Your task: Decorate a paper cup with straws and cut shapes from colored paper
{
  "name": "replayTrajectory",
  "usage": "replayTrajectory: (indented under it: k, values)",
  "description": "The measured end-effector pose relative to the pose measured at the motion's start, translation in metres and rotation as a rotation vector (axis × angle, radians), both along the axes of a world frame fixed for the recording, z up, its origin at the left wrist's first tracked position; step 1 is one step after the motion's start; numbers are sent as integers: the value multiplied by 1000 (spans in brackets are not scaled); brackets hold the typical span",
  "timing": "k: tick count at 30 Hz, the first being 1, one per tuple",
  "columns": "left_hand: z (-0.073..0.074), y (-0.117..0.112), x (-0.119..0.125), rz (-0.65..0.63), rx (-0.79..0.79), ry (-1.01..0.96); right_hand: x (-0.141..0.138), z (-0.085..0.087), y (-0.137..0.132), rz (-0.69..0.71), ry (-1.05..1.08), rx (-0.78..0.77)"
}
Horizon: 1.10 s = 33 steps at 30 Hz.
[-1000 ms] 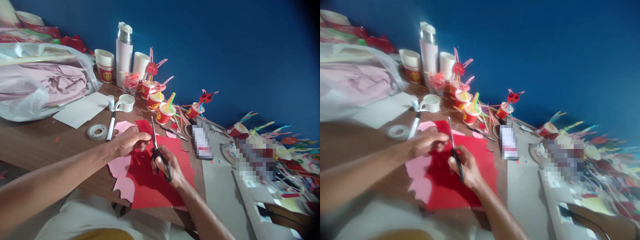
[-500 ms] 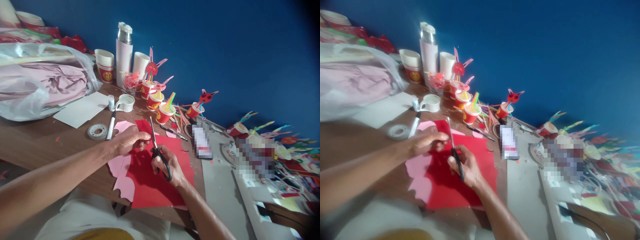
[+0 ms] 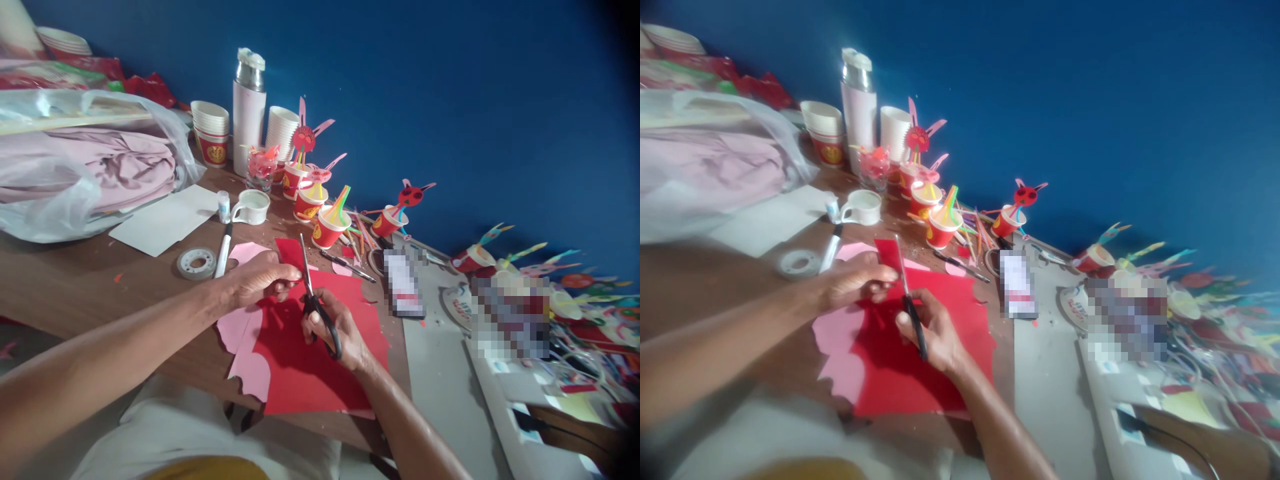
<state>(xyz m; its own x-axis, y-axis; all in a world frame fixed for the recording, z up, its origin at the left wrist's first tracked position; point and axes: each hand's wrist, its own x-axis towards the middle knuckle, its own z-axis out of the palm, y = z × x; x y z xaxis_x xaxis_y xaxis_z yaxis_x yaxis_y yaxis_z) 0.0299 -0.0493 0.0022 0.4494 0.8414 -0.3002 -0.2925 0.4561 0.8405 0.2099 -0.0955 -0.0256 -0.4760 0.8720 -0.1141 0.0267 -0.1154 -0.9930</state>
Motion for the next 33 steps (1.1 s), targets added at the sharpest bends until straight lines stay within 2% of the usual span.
replayTrajectory:
  k: [22,33]
  values:
    - [-1,3,-3,-38,9,47,0,3,0,-14,-12,-20]
    - [-3,1,-1,-7,1,2,-1,2,2,-94,47,20]
